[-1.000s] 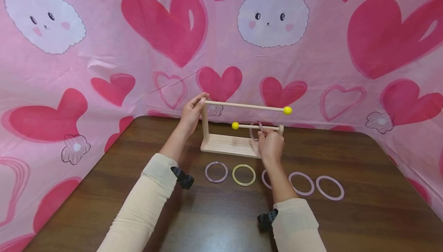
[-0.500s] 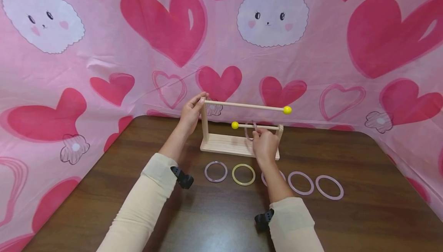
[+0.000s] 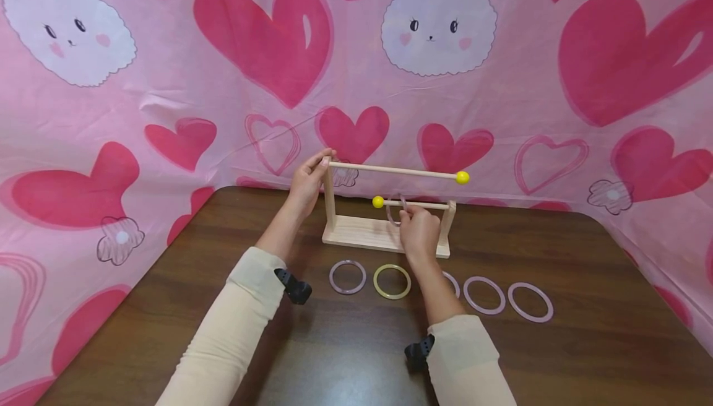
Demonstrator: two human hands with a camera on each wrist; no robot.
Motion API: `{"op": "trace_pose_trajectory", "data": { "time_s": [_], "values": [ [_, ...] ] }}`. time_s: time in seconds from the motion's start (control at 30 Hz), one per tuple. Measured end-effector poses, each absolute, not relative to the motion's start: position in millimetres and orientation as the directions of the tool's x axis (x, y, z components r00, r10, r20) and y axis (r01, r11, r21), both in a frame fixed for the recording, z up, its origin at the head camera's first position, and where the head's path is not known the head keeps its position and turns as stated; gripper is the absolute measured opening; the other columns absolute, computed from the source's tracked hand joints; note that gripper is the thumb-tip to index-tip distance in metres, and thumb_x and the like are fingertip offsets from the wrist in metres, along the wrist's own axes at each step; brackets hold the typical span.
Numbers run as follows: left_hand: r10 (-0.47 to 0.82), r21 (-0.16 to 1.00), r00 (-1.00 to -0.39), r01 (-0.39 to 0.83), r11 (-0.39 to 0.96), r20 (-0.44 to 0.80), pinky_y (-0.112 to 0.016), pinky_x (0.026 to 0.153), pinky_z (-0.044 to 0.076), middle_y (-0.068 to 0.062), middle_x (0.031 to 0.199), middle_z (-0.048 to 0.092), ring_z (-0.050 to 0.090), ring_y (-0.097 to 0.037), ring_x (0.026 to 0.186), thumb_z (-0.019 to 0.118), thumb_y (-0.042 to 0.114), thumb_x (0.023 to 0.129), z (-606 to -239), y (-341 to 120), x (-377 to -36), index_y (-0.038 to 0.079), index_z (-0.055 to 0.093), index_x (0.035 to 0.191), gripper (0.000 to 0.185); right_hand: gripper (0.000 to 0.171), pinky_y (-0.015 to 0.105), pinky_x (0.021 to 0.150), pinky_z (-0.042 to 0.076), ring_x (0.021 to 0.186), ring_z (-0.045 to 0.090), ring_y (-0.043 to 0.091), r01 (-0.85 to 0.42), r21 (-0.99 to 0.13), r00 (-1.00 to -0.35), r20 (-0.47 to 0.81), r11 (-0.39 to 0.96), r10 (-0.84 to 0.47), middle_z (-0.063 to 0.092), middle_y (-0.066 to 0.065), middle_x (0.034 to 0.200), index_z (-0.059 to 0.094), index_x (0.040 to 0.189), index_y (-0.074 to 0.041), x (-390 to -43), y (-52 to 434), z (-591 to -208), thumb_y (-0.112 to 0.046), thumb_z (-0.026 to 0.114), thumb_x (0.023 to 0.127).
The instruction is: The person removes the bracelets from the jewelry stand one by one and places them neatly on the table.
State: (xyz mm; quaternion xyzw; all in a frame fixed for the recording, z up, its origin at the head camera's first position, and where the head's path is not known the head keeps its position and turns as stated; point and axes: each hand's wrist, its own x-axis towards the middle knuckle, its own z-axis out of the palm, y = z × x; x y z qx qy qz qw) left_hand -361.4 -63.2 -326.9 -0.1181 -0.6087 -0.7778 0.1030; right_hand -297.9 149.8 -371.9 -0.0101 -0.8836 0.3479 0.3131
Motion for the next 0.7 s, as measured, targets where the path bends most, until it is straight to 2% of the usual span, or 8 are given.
{"op": "trace_pose_trajectory", "data": {
  "time_s": [0.03, 0.7],
  "values": [
    [-0.015, 0.924, -0.952, 0.301, -0.236, 0.306, -0.030, 0.095, 0.040, -0.013, 0.131, 0.051, 0.046, -0.025, 0.122, 0.048, 0.006, 0.095, -326.9, -63.4, -361.3, 0.000, 0.050, 0.130, 0.035, 0.016, 0.045, 0.066, 0.049, 0.075, 0.065, 0.034, -0.198, -0.628, -0.807, 0.541, 0.753, 0.238, 0.069, 0.016, 0.080, 0.072, 0.093, 0.002, -297.9, 148.9, -371.9, -0.008, 0.067, 0.081],
    [-0.012, 0.905, -0.937, 0.339, -0.255, 0.348, -0.027, 0.097, 0.039, -0.017, 0.131, 0.050, 0.046, -0.022, 0.121, 0.047, 0.004, 0.095, -327.5, -62.5, -361.3, -0.004, 0.048, 0.129, 0.035, 0.017, 0.045, 0.069, 0.049, 0.081, 0.065, 0.034, -0.195, -0.652, -0.828, 0.510, 0.732, 0.234, 0.070, 0.015, 0.084, 0.072, 0.095, 0.001, -301.1, 137.3, -372.4, -0.009, 0.066, 0.083]
  ]
}}
